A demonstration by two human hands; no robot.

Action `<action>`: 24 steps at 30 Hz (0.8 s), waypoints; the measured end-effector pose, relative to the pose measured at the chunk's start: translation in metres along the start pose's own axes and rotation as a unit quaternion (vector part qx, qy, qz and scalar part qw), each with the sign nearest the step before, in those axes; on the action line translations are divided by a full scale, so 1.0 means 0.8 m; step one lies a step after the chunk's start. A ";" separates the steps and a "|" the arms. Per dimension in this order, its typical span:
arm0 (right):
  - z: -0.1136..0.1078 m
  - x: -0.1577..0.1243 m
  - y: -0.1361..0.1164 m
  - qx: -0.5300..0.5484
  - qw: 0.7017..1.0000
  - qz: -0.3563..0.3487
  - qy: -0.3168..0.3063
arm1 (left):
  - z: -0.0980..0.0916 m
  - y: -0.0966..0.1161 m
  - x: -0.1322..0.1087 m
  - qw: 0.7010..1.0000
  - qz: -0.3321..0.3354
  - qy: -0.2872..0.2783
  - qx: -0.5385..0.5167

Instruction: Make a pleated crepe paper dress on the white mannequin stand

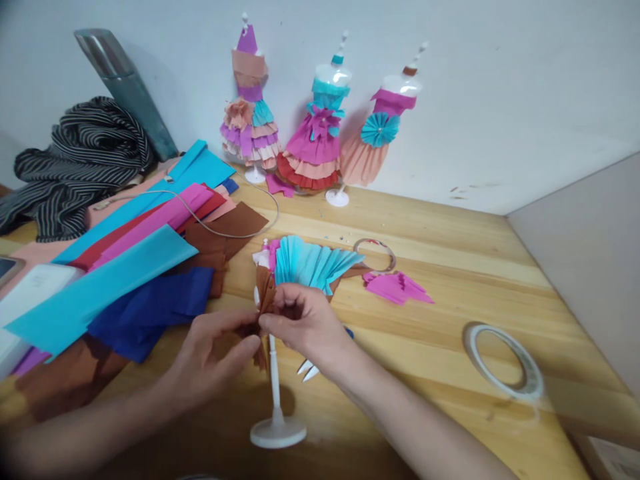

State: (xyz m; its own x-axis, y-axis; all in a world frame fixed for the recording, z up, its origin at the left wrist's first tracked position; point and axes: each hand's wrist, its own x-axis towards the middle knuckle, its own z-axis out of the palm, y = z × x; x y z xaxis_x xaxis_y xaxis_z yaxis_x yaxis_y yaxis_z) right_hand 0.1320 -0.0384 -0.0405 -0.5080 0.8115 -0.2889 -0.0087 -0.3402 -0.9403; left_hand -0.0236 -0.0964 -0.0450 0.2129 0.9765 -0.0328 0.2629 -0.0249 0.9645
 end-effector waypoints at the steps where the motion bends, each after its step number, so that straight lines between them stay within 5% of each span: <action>1: -0.001 0.000 -0.002 -0.006 1.000 -0.011 0.001 | -0.001 0.001 0.001 0.998 -0.023 -0.024 -0.055; 7: -0.009 -0.003 -0.005 0.017 0.997 -0.011 -0.081 | -0.001 -0.014 0.012 0.918 -0.191 -0.101 -0.334; 12: -0.014 -0.005 -0.001 0.070 0.989 0.007 -0.132 | 0.002 -0.019 0.013 0.875 -0.204 -0.152 -0.412; 17: -0.012 -0.003 0.000 0.084 0.988 0.001 -0.127 | 0.004 -0.019 0.011 0.875 -0.196 -0.130 -0.422; 24: -0.008 0.000 -0.001 0.054 0.994 -0.020 -0.090 | 0.002 -0.006 0.012 0.927 -0.155 -0.098 -0.328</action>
State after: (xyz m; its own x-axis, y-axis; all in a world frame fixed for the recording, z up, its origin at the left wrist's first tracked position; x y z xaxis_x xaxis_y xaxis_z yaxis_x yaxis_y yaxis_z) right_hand 0.1377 -0.0351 -0.0412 -0.6511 0.7307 -0.2053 -0.1198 -0.3660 -0.9229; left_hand -0.0214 -0.0872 -0.0507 0.4068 0.8555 -0.3204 -0.2755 0.4492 0.8499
